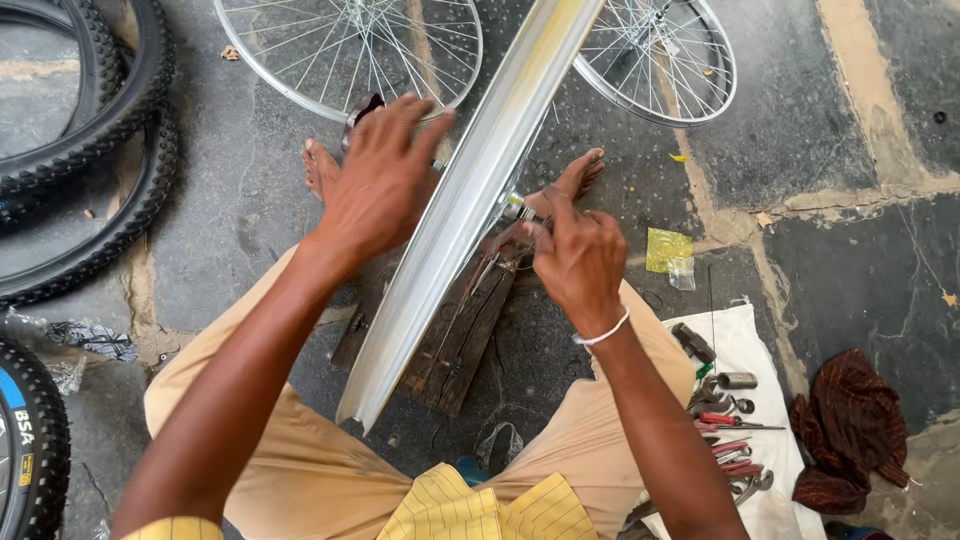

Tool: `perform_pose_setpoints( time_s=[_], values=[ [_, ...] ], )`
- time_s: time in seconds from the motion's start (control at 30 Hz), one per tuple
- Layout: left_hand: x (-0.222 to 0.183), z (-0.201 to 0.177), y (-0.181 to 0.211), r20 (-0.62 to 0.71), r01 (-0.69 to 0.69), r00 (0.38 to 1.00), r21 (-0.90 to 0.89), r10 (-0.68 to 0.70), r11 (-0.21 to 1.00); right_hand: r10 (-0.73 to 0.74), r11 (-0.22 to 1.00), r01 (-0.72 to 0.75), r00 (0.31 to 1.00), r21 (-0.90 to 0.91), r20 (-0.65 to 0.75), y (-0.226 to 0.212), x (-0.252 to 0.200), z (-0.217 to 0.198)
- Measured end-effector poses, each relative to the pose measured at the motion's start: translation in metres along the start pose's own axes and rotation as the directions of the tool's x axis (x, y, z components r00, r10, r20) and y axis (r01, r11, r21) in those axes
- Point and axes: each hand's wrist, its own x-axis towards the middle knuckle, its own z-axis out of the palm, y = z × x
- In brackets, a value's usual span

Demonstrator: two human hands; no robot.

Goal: The person places a bicycle wheel into a truing stand and adjusts the tension of the spokes using a small tool to align the rim.

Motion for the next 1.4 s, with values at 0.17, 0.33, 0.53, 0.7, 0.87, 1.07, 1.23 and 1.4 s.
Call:
perform_pose_setpoints(
  time_s=[0.17,0.33,0.53,0.7,0.87,1.07,1.23,1.4],
  values=[
    [0.022,0.023,-0.018,0.392,-0.013,0.916,0.252,-0.090,0.968,-0.102,0.991,0.109,0.990,0.072,-0.101,-0.014,-0.006,-0.001],
    [0.019,0.036,-0.040,0.254,-0.052,0.966,-0.013,0.053,0.999,-0.064,0.997,0.065,0.998,0.050,-0.023,-0.018,-0.003,-0.002],
    [0.011,0.040,-0.045,0.327,-0.240,0.924,0.091,0.199,0.966,-0.073,0.997,0.074,0.997,-0.020,0.024,-0.013,-0.005,0.004],
    [0.013,0.043,-0.044,0.367,-0.197,0.917,0.076,0.156,0.977,0.044,0.995,-0.029,0.986,-0.095,0.162,-0.011,-0.001,0.012],
    [0.008,0.051,-0.059,0.309,-0.301,0.917,0.120,0.252,0.946,0.300,0.832,-0.395,0.911,0.389,0.284,0.040,0.090,-0.007],
    [0.008,0.053,-0.075,0.209,-0.373,0.913,0.085,0.349,0.924,-0.261,0.901,0.340,0.922,0.270,-0.287,-0.070,-0.003,0.022],
    [0.001,0.058,-0.093,0.187,-0.555,0.832,0.282,0.522,0.783,-0.409,0.882,0.386,0.912,0.270,0.034,-0.098,-0.145,0.070],
    [0.003,0.088,-0.113,0.334,0.333,0.943,-0.942,0.001,0.025,0.156,0.944,-0.268,0.877,0.192,0.454,-0.031,-0.214,0.113]
  ],
)
